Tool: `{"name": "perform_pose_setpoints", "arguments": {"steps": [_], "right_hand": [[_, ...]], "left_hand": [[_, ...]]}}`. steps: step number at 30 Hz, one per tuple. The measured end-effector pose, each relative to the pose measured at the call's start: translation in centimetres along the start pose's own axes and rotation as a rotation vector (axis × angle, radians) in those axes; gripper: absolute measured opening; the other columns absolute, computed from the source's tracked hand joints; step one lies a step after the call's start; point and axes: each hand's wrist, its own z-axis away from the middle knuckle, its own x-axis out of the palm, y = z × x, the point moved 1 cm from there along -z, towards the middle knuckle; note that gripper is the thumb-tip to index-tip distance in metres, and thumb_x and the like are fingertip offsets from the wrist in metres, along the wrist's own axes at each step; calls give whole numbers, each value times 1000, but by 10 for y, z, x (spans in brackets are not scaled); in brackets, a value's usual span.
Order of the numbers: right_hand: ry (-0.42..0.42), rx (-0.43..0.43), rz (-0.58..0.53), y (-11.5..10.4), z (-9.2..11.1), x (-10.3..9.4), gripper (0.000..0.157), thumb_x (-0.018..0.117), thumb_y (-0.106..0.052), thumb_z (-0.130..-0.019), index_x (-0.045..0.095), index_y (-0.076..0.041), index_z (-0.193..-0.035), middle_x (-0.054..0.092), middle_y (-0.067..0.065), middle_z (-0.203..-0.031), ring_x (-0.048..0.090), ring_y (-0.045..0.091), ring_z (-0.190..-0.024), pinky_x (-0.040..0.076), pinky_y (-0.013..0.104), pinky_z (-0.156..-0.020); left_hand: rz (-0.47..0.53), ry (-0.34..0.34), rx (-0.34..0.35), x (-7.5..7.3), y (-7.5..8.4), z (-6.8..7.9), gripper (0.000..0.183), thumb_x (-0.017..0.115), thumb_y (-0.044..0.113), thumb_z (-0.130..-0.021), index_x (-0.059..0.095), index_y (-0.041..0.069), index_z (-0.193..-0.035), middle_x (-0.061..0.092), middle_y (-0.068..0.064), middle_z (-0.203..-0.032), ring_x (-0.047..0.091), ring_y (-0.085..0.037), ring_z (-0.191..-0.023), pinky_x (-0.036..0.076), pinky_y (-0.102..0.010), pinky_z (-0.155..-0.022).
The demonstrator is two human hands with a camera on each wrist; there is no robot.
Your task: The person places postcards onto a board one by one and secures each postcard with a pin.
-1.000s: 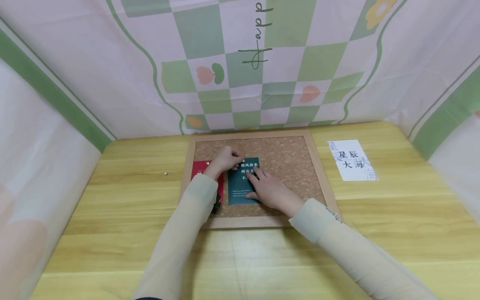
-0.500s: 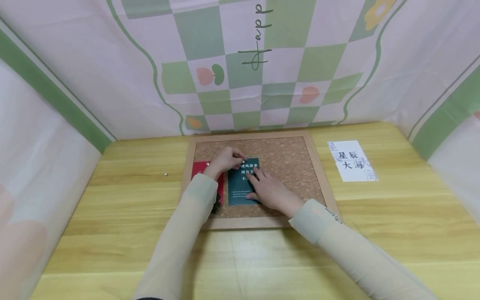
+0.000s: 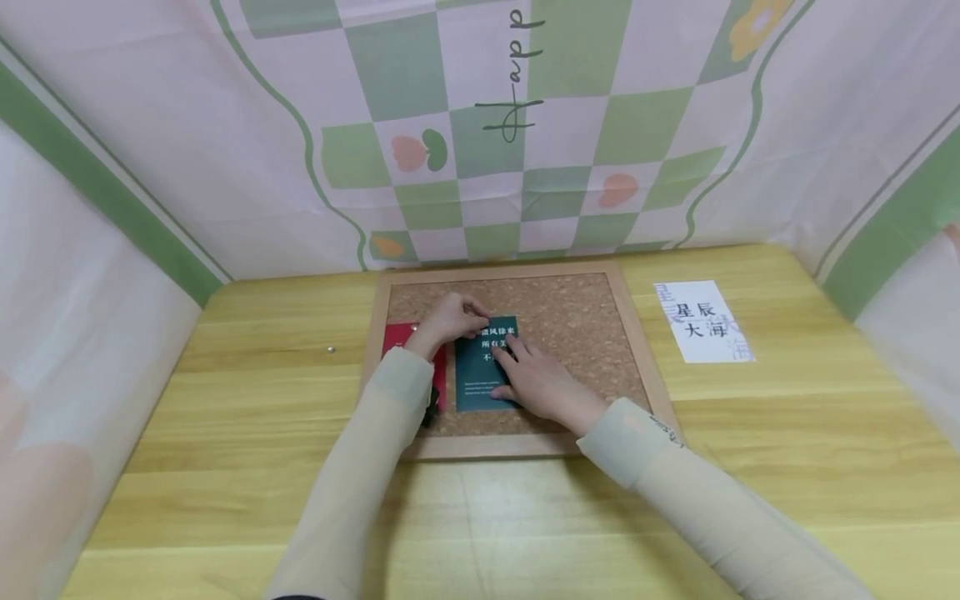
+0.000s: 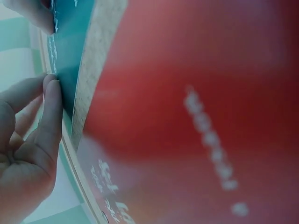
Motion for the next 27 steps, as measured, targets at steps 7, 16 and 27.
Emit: {"name": "perform_pose_setpoints", "arguments": {"steps": [7,16,27], "right_hand": [[-12,9,-7,0,-1,-1,72,53,-47,-94,33,-5,-148,26,25,-154,27,40,-142,33,56,-111],[-9,7,-8,0,-1,0,71,53,-46,-94,33,-4,-148,26,25,-154,27,40,-143,33,53,-112],[-23,17,-7,0,-2,0,71,53,-46,-94,32,-4,-148,25,25,-155,26,41,-143,32,55,-112]], "left_hand": [[36,61,-62,1,1,-2,19,61,13,-93,71,1,-103,70,-15,-103,64,-14,-77,57,-25,-74],[36,122,-58,3,3,-3,19,61,10,-92,72,-2,-101,71,-17,-98,58,-8,-64,57,-22,-67],[56,150,-70,2,1,-3,18,60,10,-92,72,-3,-97,71,-17,-96,60,-8,-61,57,-22,-64]]}}
